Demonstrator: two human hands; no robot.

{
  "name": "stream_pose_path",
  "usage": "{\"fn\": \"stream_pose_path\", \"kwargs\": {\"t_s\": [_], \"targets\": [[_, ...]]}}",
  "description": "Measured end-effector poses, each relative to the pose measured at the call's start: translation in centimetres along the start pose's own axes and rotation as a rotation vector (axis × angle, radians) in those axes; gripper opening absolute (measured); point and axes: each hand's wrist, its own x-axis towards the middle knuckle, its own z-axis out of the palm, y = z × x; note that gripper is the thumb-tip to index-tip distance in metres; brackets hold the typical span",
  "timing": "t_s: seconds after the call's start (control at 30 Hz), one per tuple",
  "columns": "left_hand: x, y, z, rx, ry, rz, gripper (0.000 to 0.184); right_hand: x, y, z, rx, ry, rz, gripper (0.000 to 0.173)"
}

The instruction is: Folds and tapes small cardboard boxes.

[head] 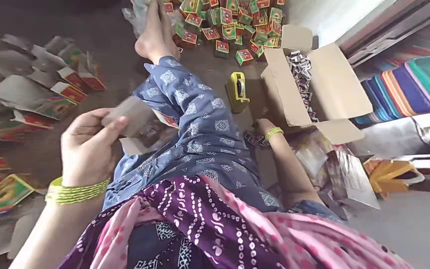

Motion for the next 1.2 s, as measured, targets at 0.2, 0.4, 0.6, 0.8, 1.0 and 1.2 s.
{"fn": "stream_pose_path", "kwargs": {"t_s": [0.2, 0.4, 0.6, 0.8, 1.0, 1.2], "targets": [[-2.7, -2.1, 5.2, 0.091, -0.191, -0.345, 0.022, 0.7, -0.5, 3.3, 0.053, -0.024, 0.005, 0.045], [-4.2, -5.1, 4.0, -0.127, -0.617, -0.189, 0.098, 0.9, -1.2, 2.8, 0.018, 0.026, 0.010, 0.051], [-4.2, -5.7, 3.3, 0.021, -0.580, -0.058, 0.108, -1.8, -4.3, -0.7, 0.457, 0.461, -0.114, 0.039], [-4.4, -6.1, 3.4, -0.039, -0.624, -0.092, 0.103, -9.5, -12.2, -5.2, 1.092, 0.518, -0.640, 0.032], [-4.4, -6.4, 4.7, 0.111, -0.521, -0.070, 0.082, -15.7, -18.7, -5.3, 0.910, 0.475, -1.018, 0.033], [-3.7, -6.1, 5.3, 0.231, -0.409, 0.030, 0.074, -16.7, -22.4, -2.5, 0.538, 0.688, -1.063, 0.018]]}}
